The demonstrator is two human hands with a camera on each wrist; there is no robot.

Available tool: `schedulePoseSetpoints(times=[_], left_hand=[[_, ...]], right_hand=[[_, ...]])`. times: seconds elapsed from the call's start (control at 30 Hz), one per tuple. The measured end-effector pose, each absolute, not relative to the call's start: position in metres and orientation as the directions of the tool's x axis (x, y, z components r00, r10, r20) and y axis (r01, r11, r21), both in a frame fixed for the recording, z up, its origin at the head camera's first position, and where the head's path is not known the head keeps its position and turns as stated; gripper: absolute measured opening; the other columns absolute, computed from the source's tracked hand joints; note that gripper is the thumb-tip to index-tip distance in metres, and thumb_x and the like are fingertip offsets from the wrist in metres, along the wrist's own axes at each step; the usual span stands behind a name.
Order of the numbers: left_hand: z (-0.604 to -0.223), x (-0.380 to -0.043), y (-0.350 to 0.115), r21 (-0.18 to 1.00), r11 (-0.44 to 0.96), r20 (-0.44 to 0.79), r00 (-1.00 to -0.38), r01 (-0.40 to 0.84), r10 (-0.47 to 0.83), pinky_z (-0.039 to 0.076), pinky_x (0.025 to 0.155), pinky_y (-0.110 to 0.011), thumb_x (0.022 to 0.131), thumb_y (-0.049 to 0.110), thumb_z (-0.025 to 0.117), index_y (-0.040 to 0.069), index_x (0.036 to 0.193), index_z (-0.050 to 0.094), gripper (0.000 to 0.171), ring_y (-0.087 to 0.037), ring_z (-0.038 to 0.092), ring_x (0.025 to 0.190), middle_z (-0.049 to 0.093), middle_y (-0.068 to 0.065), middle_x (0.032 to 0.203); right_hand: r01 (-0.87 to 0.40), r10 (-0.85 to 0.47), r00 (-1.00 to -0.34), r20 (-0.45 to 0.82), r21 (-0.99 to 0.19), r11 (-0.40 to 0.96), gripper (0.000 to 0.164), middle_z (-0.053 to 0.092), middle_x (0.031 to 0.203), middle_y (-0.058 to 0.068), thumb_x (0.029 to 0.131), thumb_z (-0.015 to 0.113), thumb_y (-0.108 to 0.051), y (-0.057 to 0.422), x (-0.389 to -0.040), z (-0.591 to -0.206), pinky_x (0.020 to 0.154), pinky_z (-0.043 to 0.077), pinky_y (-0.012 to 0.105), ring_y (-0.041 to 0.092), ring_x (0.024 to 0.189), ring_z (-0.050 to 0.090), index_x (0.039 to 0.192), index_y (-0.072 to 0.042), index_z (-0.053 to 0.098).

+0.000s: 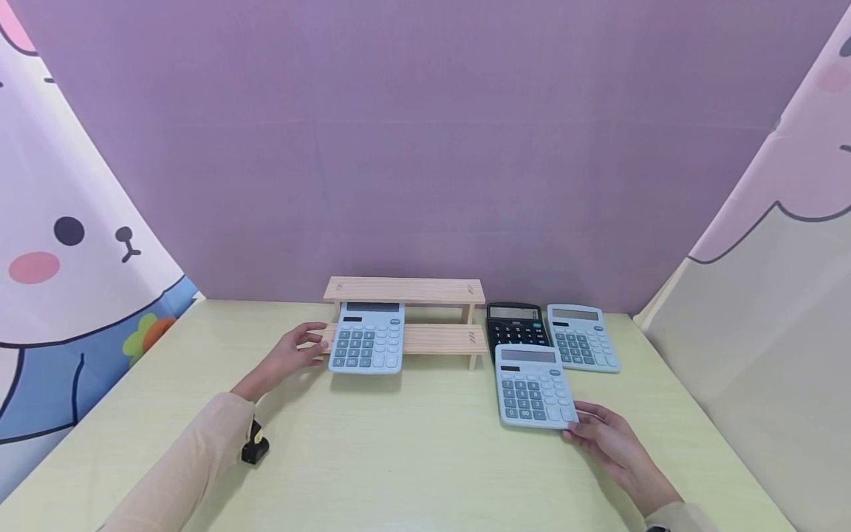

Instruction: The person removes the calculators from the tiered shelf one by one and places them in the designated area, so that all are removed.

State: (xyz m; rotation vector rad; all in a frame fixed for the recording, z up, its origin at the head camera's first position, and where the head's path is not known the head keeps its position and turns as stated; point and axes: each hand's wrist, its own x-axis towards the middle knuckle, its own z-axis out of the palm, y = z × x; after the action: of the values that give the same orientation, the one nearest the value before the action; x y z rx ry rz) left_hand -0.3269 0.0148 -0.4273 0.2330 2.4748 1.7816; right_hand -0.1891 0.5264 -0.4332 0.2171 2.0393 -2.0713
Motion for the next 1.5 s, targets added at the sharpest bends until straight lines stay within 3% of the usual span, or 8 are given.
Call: schedulePoseSetpoints(times=[0.9, 1.5], left_hand=[[-0.4288, -0.33, 0.0142, 0.946, 0.313, 0.025, -0.982, 0.084, 0.186, 0.057, 0.081, -0.035, 0.091, 0.005, 0.054, -0.002, 0.135, 0.033, 0.05, -0.02, 0.061, 0.089, 0.047, -0.025, 0.116], [-0.429, -0.3294, 0.0164, 0.947, 0.314, 0.018, -0.985, 0.071, 0.169, 0.057, 0.081, -0.036, 0.091, 0.006, 0.054, 0.001, 0.134, 0.036, 0.048, -0.021, 0.06, 0.09, 0.048, -0.024, 0.116]], right_hand=[[0.217, 0.041, -0.976, -0.213, -0.943, 0.254, 0.061, 0.058, 0.098, 0.006, 0.083, 0.054, 0.005, 0.5216, -0.1891, -0.428, 0.075, 0.057, 0.026, 0.009, 0.08, 0.063, 0.131, 0.018, 0.019], [0.207, 0.06, -0.978, -0.199, -0.902, 0.379, 0.054, 0.053, 0.107, 0.021, 0.083, 0.05, 0.004, 0.5217, -0.1898, -0.4292, 0.071, 0.058, 0.026, 0.012, 0.079, 0.064, 0.129, 0.018, 0.025]])
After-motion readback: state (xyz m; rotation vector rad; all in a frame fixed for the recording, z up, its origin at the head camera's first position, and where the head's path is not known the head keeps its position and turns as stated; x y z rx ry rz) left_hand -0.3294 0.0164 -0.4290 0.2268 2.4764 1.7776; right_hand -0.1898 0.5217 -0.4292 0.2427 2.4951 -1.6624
